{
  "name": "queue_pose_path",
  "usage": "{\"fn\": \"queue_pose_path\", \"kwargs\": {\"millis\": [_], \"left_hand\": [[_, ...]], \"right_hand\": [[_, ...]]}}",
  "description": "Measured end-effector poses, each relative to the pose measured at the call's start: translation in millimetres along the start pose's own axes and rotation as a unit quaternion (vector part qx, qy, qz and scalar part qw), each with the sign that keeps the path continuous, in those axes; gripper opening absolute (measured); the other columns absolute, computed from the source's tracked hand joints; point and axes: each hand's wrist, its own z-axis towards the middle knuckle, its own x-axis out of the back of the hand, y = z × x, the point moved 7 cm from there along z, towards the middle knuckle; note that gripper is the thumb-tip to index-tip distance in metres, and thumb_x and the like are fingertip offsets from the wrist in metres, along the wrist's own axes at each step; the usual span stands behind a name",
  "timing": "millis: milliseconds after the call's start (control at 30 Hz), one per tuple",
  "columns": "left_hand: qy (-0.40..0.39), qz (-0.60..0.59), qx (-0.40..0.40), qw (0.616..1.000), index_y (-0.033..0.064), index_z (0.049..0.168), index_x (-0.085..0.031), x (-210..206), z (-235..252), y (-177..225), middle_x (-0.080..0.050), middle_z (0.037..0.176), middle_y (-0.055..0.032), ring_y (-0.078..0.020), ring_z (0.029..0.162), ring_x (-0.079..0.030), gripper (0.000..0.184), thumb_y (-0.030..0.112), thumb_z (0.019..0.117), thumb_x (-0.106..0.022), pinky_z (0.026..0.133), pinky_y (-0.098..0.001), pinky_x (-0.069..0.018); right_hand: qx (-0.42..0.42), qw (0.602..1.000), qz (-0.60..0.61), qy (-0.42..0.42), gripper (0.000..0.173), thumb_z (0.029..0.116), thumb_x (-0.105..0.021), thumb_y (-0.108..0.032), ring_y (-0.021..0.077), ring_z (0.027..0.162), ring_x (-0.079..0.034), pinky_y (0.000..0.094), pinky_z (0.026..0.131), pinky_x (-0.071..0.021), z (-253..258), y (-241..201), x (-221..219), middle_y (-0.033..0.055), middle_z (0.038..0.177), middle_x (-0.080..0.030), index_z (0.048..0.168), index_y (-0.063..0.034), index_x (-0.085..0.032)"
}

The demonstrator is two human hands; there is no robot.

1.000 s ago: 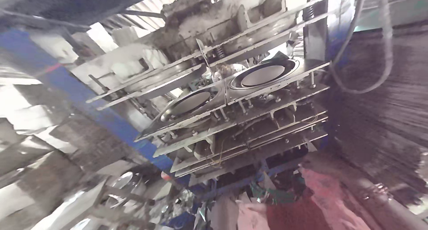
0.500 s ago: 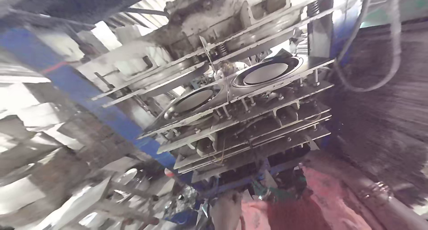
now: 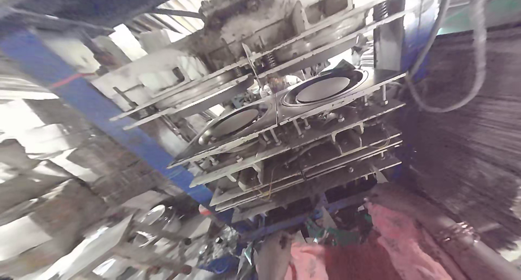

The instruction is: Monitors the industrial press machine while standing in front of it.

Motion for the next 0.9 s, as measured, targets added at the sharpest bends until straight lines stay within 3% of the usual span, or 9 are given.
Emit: {"fn": "queue_pose_path", "kwargs": {"millis": [167, 267, 333, 567, 900], "left_hand": [[0.001, 0.002, 0.007, 1.000, 0.0148, 0.118, -0.075, 0, 2, -2, -0.075, 0.113, -0.0088, -0.0293, 0.111, -0.069, 0.027, 0.031, 0.1013, -0.061, 0.098, -0.0579, -0.0511], [-0.007, 0.010, 0.016, 1.000, 0.0165, 0.120, -0.074, -1, 2, -2, -0.075, 0.116, -0.0078, -0.0282, 0.114, -0.068, 0.028, 0.032, 0.1019, -0.060, 0.100, -0.0571, -0.0505], [-0.009, 0.009, 0.019, 1.000, 0.0165, 0.120, -0.074, -1, 3, -3, -0.075, 0.116, -0.0077, -0.0285, 0.114, -0.068, 0.028, 0.032, 0.1021, -0.060, 0.100, -0.0574, -0.0506], [0.005, 0.005, 0.012, 1.000, 0.0158, 0.117, -0.076, 0, 2, -3, -0.076, 0.111, -0.0084, -0.0289, 0.109, -0.070, 0.026, 0.030, 0.1012, -0.061, 0.095, -0.0577, -0.0522], [0.006, 0.000, 0.010, 1.000, 0.0162, 0.116, -0.076, 0, 3, -5, -0.076, 0.111, -0.0081, -0.0287, 0.109, -0.070, 0.025, 0.030, 0.1013, -0.061, 0.096, -0.0569, -0.0519]], "right_hand": [[0.024, 1.000, -0.009, 0.012, 0.050, 0.1098, -0.046, -0.036, 0.0438, 0.127, -0.056, 0.0570, 0.106, -0.0419, 12, 9, -5, 0.0313, 0.133, -0.059, 0.125, 0.0081, -0.063], [-0.006, 1.000, 0.009, 0.025, 0.044, 0.1118, -0.042, -0.023, 0.0426, 0.135, -0.049, 0.0507, 0.112, -0.0347, -40, -22, 10, 0.0346, 0.140, -0.053, 0.130, 0.0145, -0.057], [-0.014, 0.999, 0.008, 0.029, 0.044, 0.1119, -0.041, -0.022, 0.0413, 0.137, -0.048, 0.0495, 0.113, -0.0341, -49, -27, 13, 0.0340, 0.141, -0.053, 0.130, 0.0146, -0.057], [0.020, 1.000, -0.008, 0.001, 0.049, 0.1100, -0.045, -0.036, 0.0426, 0.128, -0.055, 0.0571, 0.107, -0.0404, 17, 11, -6, 0.0303, 0.134, -0.058, 0.126, 0.0072, -0.062], [0.001, 1.000, -0.015, 0.001, 0.051, 0.1098, -0.045, -0.039, 0.0424, 0.129, -0.055, 0.0577, 0.108, -0.0398, 16, 9, -4, 0.0303, 0.133, -0.059, 0.125, 0.0070, -0.062]]}}
